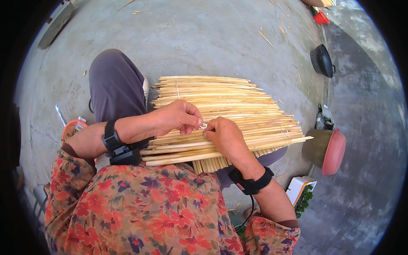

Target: Sewing reed sticks together with thread to create a mat.

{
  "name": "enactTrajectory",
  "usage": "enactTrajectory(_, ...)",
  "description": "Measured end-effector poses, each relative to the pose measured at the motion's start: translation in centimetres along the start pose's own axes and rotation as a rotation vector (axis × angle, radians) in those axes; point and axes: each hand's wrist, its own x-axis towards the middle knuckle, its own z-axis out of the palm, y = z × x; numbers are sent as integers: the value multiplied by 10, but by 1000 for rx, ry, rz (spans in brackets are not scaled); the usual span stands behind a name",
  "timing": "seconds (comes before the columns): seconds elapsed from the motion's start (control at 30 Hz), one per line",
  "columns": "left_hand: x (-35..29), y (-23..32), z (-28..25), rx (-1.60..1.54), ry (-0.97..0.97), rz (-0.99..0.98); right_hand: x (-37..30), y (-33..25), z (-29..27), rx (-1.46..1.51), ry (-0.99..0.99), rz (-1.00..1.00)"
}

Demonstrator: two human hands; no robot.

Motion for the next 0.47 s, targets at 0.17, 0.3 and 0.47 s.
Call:
enactTrajectory(0.17, -2, 0, 2, 56, 8, -30, -1, -2, -1, -9, -5, -10)
enactTrajectory(0.3, 3, -5, 3, 111, -15, -17, -2, 0, -1, -14, 17, -34)
enactTrajectory(0.47, 1, -1, 5, 117, -16, 21, -1, 0, 1, -42, 23, -40)
